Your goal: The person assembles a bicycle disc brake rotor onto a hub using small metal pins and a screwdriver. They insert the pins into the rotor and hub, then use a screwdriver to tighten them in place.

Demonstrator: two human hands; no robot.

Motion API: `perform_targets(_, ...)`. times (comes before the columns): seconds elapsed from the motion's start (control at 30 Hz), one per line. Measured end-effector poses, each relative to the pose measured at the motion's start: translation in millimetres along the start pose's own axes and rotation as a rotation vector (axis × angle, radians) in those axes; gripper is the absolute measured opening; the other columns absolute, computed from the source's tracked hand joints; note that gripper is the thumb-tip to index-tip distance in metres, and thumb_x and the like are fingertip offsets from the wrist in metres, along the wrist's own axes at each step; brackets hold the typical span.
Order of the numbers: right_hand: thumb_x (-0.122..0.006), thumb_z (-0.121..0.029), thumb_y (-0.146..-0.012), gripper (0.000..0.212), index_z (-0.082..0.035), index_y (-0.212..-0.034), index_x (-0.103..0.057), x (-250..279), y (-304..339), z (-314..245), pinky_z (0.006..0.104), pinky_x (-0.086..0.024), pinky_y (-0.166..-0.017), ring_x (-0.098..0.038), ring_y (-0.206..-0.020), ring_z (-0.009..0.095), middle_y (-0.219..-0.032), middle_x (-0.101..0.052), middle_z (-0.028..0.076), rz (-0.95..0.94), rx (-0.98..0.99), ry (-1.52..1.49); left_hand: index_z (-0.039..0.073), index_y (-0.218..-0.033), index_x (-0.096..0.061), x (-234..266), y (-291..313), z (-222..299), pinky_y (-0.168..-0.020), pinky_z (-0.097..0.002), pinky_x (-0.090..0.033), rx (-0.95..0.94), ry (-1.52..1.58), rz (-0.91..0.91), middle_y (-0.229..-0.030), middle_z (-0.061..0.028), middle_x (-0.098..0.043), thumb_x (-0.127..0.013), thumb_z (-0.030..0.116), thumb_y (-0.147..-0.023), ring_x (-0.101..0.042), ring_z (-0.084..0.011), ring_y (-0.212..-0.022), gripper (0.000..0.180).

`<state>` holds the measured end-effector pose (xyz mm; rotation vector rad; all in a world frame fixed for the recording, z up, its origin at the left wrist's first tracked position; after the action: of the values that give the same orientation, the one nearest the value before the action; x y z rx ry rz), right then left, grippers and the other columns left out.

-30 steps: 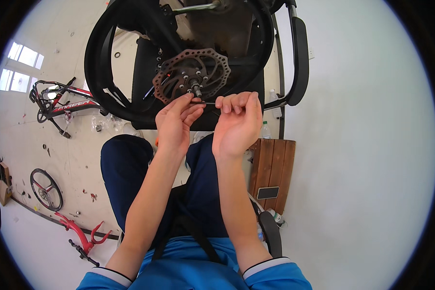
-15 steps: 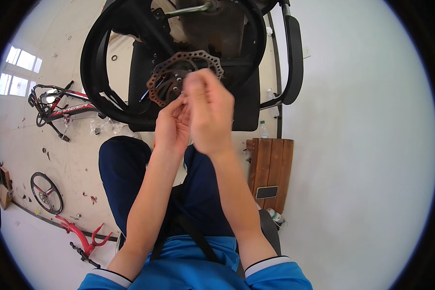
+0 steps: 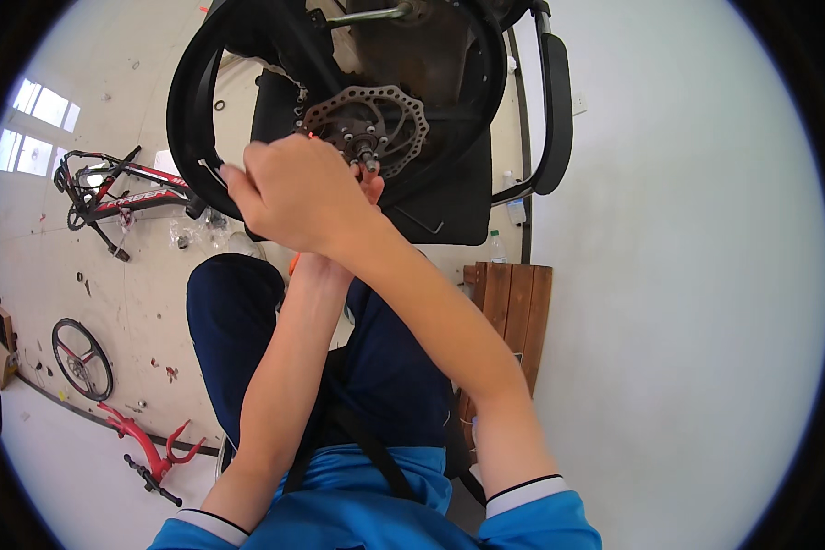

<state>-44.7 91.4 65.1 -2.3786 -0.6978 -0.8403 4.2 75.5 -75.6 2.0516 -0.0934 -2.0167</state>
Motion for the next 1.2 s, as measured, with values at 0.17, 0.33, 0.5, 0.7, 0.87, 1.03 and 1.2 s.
perform_targets(0.17, -0.067, -0.019, -0.084, 0.035, -0.005, -0.056, -0.053, -32.3, 12.8, -5.6, 0.0410, -0.045, -0.046, -0.056, -0.045, 0.032, -0.048, -0.052, 0.011, -0.074, 0.260, 0.235, 0.002, -0.113, -0.065, 27.5, -6.7, -15.2, -0.084, -0.0363, -0.062, 0.168, -0.020, -0.032, -0.123, -0.0164, -0.067, -0.060, 0.019, -0.102, -0.067, -0.0294, -0.115, 0.022)
perform_targets(0.33, -0.067, -0.021, -0.082, 0.033, -0.004, -0.055, -0.056, -44.2, 10.9, 1.5, 0.0418, -0.046, -0.047, -0.057, -0.045, 0.032, -0.049, -0.054, 0.012, -0.109, 0.242, 0.114, 0.000, -0.120, -0.064, 34.4, -3.3, -12.1, -0.084, -0.0375, -0.061, 0.225, 0.084, 0.008, -0.127, -0.0155, -0.067, -0.058, 0.017, -0.103, -0.064, -0.0320, -0.121, 0.024)
perform_targets(0.5, -0.063, -0.029, -0.080, 0.032, -0.006, -0.057, -0.064, -80.6, 25.4, 11.2, 0.0415, -0.049, -0.049, -0.060, -0.047, 0.033, -0.051, -0.057, 0.014, -0.345, 0.295, 0.293, 0.001, -0.128, -0.062, 42.5, 1.0, -14.3, -0.084, -0.0387, -0.060, 0.301, 0.203, 0.059, -0.127, -0.0131, -0.068, -0.053, 0.023, -0.105, -0.065, -0.0307, -0.119, 0.033)
perform_targets(0.7, -0.062, -0.031, -0.076, 0.031, -0.006, -0.059, -0.067, -95.1, 40.2, 14.7, 0.0419, -0.051, -0.051, -0.062, -0.049, 0.033, -0.053, -0.059, 0.015, -0.528, 0.332, 0.346, -0.002, -0.139, -0.054, 40.1, 4.8, -18.5, -0.094, -0.0406, -0.057, 0.286, 0.278, -0.082, -0.135, -0.0148, -0.063, -0.051, 0.027, -0.106, -0.062, -0.0306, -0.123, 0.044)
perform_targets(0.87, -0.065, -0.028, -0.072, 0.028, -0.003, -0.061, -0.068, -77.7, 24.6, 4.8, 0.0422, -0.052, -0.052, -0.063, -0.051, 0.035, -0.055, -0.060, 0.017, -0.569, 0.244, 0.221, -0.004, -0.142, -0.047, 20.7, 13.8, -13.1, -0.103, -0.0384, -0.052, 0.274, 0.130, -0.112, -0.142, -0.0182, -0.057, -0.047, 0.029, -0.107, -0.058, -0.0291, -0.129, 0.048)
perform_targets(1.03, -0.068, -0.025, -0.070, 0.026, 0.000, -0.061, -0.067, -58.9, 5.0, 6.2, 0.0439, -0.054, -0.055, -0.064, -0.052, 0.037, -0.057, -0.061, 0.020, -0.501, 0.178, 0.128, -0.003, -0.139, -0.049, 9.7, 27.4, 11.3, -0.103, -0.0357, -0.051, 0.044, -0.594, 0.072, -0.133, -0.0173, -0.061, -0.051, 0.026, -0.107, -0.062, -0.0273, -0.121, 0.043)
perform_targets(1.2, -0.069, -0.023, -0.077, 0.033, 0.000, -0.055, -0.059, -63.0, -7.2, 12.6, 0.0407, -0.048, -0.051, -0.059, -0.048, 0.033, -0.052, -0.056, 0.017, -0.429, 0.069, 0.004, -0.004, -0.130, -0.056, 19.5, 15.3, 25.0, -0.091, -0.0339, -0.057, -0.131, -0.757, 0.201, -0.117, -0.0168, -0.068, -0.064, 0.013, -0.101, -0.070, -0.0265, -0.104, 0.034)
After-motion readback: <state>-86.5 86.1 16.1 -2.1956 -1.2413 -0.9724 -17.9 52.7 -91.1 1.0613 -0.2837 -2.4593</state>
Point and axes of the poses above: each hand's wrist, its own y-axis away from the middle knuckle, its own x-axis out of the back of the hand, z = x × y, the point moved 10 cm from there along -y, towards the middle knuckle
